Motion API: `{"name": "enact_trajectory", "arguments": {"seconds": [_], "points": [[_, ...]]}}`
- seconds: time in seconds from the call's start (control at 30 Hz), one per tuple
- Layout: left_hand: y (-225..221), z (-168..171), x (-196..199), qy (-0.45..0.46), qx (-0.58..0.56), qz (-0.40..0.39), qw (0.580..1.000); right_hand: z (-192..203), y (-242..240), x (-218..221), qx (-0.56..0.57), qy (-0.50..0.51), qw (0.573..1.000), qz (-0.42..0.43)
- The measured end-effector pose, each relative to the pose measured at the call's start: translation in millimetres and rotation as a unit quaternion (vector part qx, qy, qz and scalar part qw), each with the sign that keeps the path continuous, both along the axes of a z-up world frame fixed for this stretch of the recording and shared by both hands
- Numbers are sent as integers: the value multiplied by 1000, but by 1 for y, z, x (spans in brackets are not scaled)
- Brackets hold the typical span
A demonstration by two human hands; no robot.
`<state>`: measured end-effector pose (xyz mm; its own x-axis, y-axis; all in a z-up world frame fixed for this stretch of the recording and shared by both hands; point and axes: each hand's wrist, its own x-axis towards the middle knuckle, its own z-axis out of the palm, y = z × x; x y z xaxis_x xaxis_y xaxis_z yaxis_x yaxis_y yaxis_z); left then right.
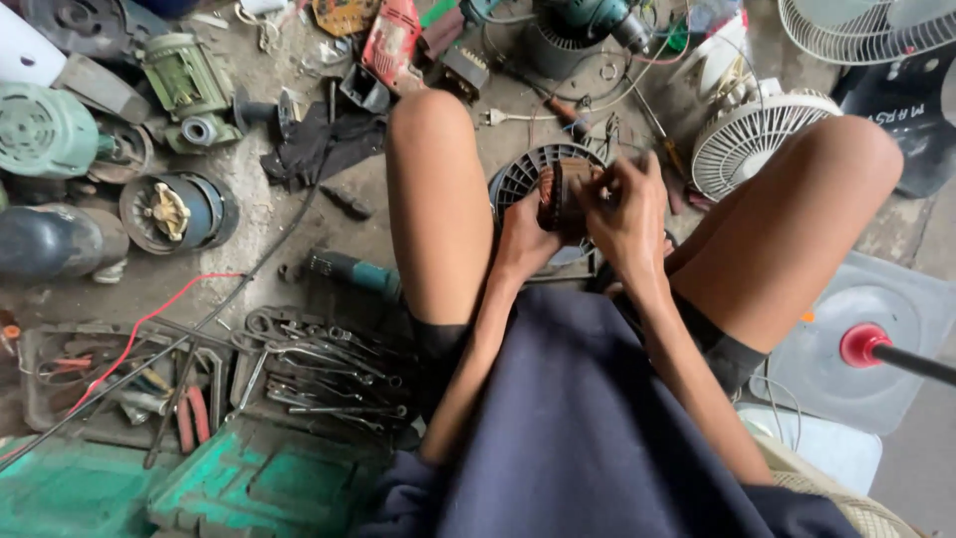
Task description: Manually repairing or rewinding the copper coils within an electric motor stator by tucking wires into slots.
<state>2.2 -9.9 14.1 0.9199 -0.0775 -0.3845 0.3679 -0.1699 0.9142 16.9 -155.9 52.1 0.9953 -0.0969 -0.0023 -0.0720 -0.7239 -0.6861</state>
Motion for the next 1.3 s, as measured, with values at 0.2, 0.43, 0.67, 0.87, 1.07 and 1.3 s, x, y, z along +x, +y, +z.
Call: {"name": "enact_trajectory", "arguments": {"seconds": [0.2,0.43,0.67,0.87,1.07,1.3], "points": [[4,5,1,-31,26,-5,999,-6,-4,8,0,-28,999,23],[8,16,2,-27,-8,-8,1000,-12,-5,28,9,36,999,14],[3,-5,0,-32,11,-19,999,-42,-11,40,-39,64,997,16],[4,-17,-3,-36,10,-32,999,-12,-7,14,-28,111,993,12],[9,-12,-1,-45,9,-38,998,-60,-11,48,-39,93,995,12],[4,-15,-3,-47,0,-30,998,-51,-11,40,-14,119,993,3]]}}
